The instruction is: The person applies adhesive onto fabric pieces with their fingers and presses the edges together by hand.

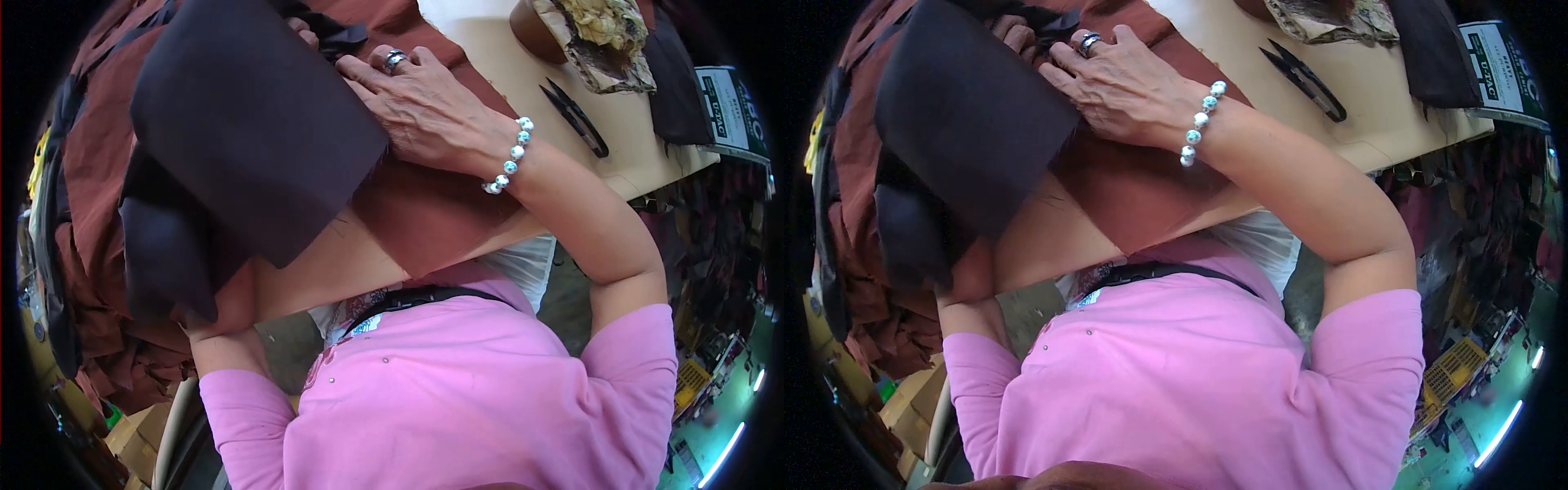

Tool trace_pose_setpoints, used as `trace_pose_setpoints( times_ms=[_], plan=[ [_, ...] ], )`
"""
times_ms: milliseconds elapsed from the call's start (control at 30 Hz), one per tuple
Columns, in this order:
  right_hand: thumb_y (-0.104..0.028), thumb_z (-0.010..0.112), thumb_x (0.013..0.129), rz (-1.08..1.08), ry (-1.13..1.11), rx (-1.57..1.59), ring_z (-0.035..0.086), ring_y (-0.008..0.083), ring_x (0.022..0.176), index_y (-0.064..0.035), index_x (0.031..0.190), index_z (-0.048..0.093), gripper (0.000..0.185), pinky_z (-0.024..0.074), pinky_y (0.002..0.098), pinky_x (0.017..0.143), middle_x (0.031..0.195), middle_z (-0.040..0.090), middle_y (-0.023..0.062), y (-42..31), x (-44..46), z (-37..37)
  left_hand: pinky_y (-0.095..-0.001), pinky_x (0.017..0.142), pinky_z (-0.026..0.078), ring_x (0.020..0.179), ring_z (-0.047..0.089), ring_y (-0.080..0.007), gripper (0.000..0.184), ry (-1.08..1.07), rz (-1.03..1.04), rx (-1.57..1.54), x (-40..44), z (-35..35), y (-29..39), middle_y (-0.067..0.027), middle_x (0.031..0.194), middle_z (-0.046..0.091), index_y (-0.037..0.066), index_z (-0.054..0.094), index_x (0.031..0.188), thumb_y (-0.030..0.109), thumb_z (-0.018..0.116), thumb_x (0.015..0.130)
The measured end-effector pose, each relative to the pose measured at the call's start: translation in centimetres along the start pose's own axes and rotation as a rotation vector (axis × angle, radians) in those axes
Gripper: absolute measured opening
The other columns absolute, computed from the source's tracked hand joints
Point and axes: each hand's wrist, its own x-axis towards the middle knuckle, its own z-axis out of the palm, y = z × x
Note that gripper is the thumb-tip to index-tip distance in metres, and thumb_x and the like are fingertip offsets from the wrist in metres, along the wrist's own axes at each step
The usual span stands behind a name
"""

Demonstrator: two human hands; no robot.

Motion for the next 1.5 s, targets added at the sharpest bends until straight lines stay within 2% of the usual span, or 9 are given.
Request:
trace_pose_setpoints(
  times_ms=[133, 233, 267, 367, 500, 533, 767, 1133, 1500],
  plan=[
    [-0.014, 0.057, 0.075, -0.058, 0.107, 0.021, 0.050, 0.0195, 0.100, -0.0048, 0.111, 0.055, 0.037, 0.0409, 0.0343, 0.075, 0.109, 0.050, 0.0065, 0.4, 0.7, 0.5, -0.0356, 0.097, 0.038, 0.112, 0.050, -0.0273, 0.049, -0.002, 0.024, 0.010, 1.4, 1.2, 0.7, -0.0121, 0.123, 0.051, 0.004, 0.050, 0.119, 0.010, 0.070, 0.075],
    [-0.013, 0.056, 0.075, -0.057, 0.183, 0.086, 0.050, 0.0202, 0.101, -0.0048, 0.107, 0.058, 0.033, 0.0417, 0.0349, 0.078, 0.116, 0.050, 0.0077, 0.9, -0.3, 1.6, -0.0355, 0.097, 0.038, 0.112, 0.050, -0.0272, 0.050, -0.007, 0.031, 0.019, 1.8, 1.6, 1.1, -0.0121, 0.123, 0.051, 0.004, 0.050, 0.120, 0.010, 0.070, 0.075],
    [-0.012, 0.056, 0.075, -0.054, 0.143, 0.044, 0.050, 0.0224, 0.105, -0.0041, 0.104, 0.059, 0.030, 0.0420, 0.0355, 0.085, 0.121, 0.051, 0.0100, 0.5, -1.3, 1.0, -0.0354, 0.097, 0.038, 0.113, 0.050, -0.0271, 0.050, -0.012, 0.032, 0.024, 1.7, 1.8, 1.2, -0.0120, 0.123, 0.051, 0.004, 0.049, 0.120, 0.010, 0.070, 0.074],
    [-0.021, 0.054, 0.080, -0.112, 0.179, -0.073, 0.051, 0.0236, 0.103, -0.0079, 0.100, 0.061, 0.024, 0.0417, 0.0354, 0.081, 0.115, 0.053, 0.0141, -0.4, -3.3, 0.3, -0.0353, 0.097, 0.038, 0.113, 0.050, -0.0270, 0.051, -0.010, 0.047, 0.022, 2.0, 2.0, 1.5, -0.0120, 0.124, 0.051, 0.004, 0.049, 0.120, 0.010, 0.070, 0.074],
    [-0.012, 0.055, 0.076, 0.008, 0.167, 0.080, 0.049, 0.0284, 0.114, -0.0035, 0.115, 0.055, 0.040, 0.0387, 0.0402, 0.097, 0.124, 0.052, 0.0138, -1.8, -6.4, -1.2, -0.0351, 0.097, 0.038, 0.113, 0.050, -0.0268, 0.051, -0.010, 0.063, 0.018, 2.3, 2.3, 1.8, -0.0119, 0.124, 0.051, 0.004, 0.049, 0.121, 0.010, 0.070, 0.074],
    [-0.016, 0.051, 0.081, -0.011, 0.170, 0.085, 0.051, 0.0297, 0.111, -0.0051, 0.120, 0.051, 0.040, 0.0383, 0.0416, 0.096, 0.121, 0.053, 0.0171, -1.9, -7.2, -1.2, -0.0351, 0.098, 0.038, 0.113, 0.050, -0.0268, 0.052, -0.012, 0.067, 0.020, 2.3, 2.3, 1.8, -0.0119, 0.124, 0.051, 0.004, 0.049, 0.121, 0.010, 0.070, 0.074],
    [-0.016, 0.054, 0.080, 0.058, 0.063, 0.202, 0.051, 0.0295, 0.115, -0.0061, 0.122, 0.052, 0.043, 0.0381, 0.0427, 0.098, 0.124, 0.054, 0.0149, -3.7, -13.2, -3.6, -0.0348, 0.098, 0.037, 0.114, 0.049, -0.0264, 0.053, -0.016, 0.077, 0.028, 1.9, 2.5, 2.2, -0.0117, 0.124, 0.051, 0.004, 0.048, 0.121, 0.010, 0.071, 0.074],
    [-0.009, 0.064, 0.074, -0.044, 0.276, 0.314, 0.061, 0.0259, 0.098, -0.0042, 0.104, 0.059, 0.030, 0.0509, 0.0361, 0.081, 0.105, 0.064, 0.0097, -2.7, -15.7, -3.0, -0.0343, 0.099, 0.037, 0.115, 0.049, -0.0259, 0.055, -0.014, 0.083, 0.016, 1.5, 2.7, 2.6, -0.0115, 0.125, 0.051, 0.004, 0.047, 0.123, 0.010, 0.071, 0.073],
    [-0.009, 0.061, 0.071, -0.150, 0.312, 0.303, 0.056, 0.0201, 0.074, -0.0055, 0.113, 0.055, 0.042, 0.0481, 0.0322, 0.069, 0.092, 0.058, 0.0048, -1.0, -11.7, -3.4, -0.0338, 0.100, 0.036, 0.116, 0.049, -0.0254, 0.057, -0.020, 0.115, -0.009, 0.8, 3.4, 4.4, -0.0113, 0.126, 0.051, 0.003, 0.047, 0.124, 0.010, 0.072, 0.073]
  ],
)
